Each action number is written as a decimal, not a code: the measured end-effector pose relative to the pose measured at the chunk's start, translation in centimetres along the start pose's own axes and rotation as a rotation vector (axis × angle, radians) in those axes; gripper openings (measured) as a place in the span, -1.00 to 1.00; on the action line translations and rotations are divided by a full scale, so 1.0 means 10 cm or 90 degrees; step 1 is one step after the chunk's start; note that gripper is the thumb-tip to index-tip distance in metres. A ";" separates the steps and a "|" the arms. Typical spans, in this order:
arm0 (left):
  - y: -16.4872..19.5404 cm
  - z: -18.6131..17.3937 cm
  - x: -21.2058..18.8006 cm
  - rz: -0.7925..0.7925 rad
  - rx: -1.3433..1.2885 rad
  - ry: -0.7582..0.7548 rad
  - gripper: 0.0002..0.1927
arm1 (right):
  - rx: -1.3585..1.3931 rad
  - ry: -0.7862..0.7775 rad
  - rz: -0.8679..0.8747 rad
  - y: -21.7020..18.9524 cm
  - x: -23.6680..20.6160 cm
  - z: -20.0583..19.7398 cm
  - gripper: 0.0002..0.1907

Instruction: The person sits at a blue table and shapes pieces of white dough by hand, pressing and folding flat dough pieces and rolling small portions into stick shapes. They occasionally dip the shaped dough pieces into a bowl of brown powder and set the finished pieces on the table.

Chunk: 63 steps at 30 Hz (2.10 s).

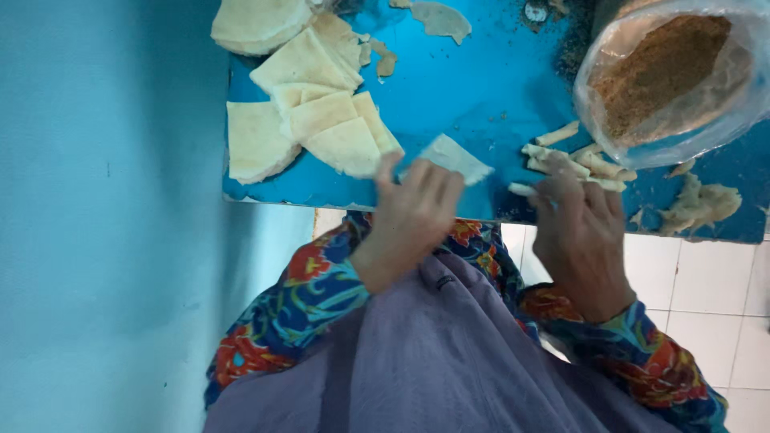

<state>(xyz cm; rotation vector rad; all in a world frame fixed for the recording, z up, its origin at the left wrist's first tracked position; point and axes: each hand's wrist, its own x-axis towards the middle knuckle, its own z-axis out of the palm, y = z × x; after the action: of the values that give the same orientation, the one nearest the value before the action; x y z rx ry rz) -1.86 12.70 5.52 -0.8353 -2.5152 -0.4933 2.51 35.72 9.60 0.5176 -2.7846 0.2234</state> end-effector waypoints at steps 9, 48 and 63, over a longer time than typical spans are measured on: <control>0.26 -0.03 -0.19 -0.026 -0.116 -0.002 -0.66 | 0.019 0.019 0.035 0.13 -0.08 -0.07 -0.45; 0.00 -0.25 -0.14 -0.155 -0.062 -0.043 -0.80 | -0.073 0.003 0.013 1.30 0.73 0.00 -0.43; -0.06 -0.27 -0.20 -0.166 -0.085 -0.015 -0.84 | 0.389 -0.133 -0.038 -0.31 0.61 0.25 -0.68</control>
<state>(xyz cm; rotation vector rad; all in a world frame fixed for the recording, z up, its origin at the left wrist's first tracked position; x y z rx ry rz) 0.00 10.12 6.62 -0.5638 -2.6507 -0.7465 -2.40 30.37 9.52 0.7959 -2.8618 1.0810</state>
